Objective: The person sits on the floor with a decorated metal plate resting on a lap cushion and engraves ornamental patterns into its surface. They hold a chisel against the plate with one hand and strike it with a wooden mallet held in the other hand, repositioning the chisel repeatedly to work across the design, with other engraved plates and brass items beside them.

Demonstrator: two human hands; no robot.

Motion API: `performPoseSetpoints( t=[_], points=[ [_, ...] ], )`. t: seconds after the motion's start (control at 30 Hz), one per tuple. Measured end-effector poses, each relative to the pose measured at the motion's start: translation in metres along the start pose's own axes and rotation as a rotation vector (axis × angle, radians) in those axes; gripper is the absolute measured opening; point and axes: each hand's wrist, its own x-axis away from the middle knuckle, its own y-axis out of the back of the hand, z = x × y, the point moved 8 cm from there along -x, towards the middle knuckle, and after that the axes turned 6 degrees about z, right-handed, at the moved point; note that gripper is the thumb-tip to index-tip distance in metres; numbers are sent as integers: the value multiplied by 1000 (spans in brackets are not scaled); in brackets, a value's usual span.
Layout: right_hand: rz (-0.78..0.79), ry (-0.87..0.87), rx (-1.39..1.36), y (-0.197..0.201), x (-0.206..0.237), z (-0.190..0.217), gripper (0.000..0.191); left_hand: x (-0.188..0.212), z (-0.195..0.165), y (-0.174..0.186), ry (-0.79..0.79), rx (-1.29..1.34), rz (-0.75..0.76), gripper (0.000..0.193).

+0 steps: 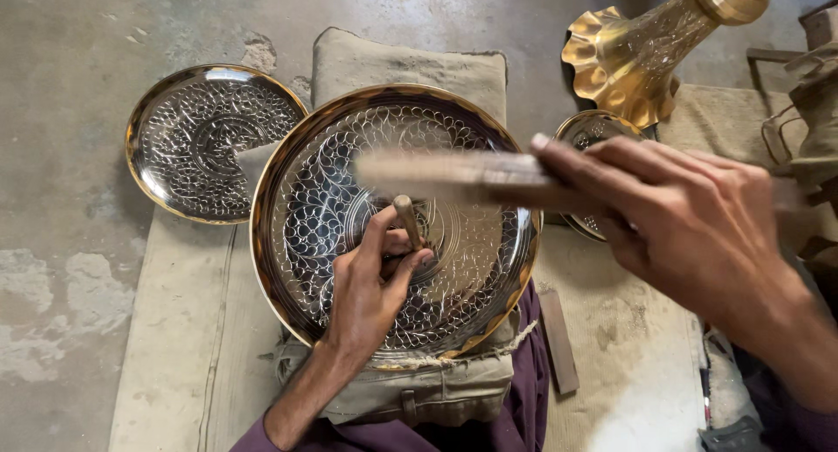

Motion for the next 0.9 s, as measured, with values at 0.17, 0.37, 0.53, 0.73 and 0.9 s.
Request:
performPoseSetpoints(
  t=[0.17,0.37,0.53,0.73,0.9],
  points=[
    [8,67,-1,-1,2,6,62,1,0,-2,3,-2,1,48],
    [-4,-99,-155,4,7,-10,72,1,-10,0,-23,45,26,55],
    [88,-113,-42,-6,13,-15,72,0,-2,10,18,11,23,54],
    [130,-90,-11,-32,7,-8,73,0,1,4,-2,-75,48,44],
    [250,-88,39,-52,4,-7,74,1,-5,7,-43,-63,32,56]
  ],
)
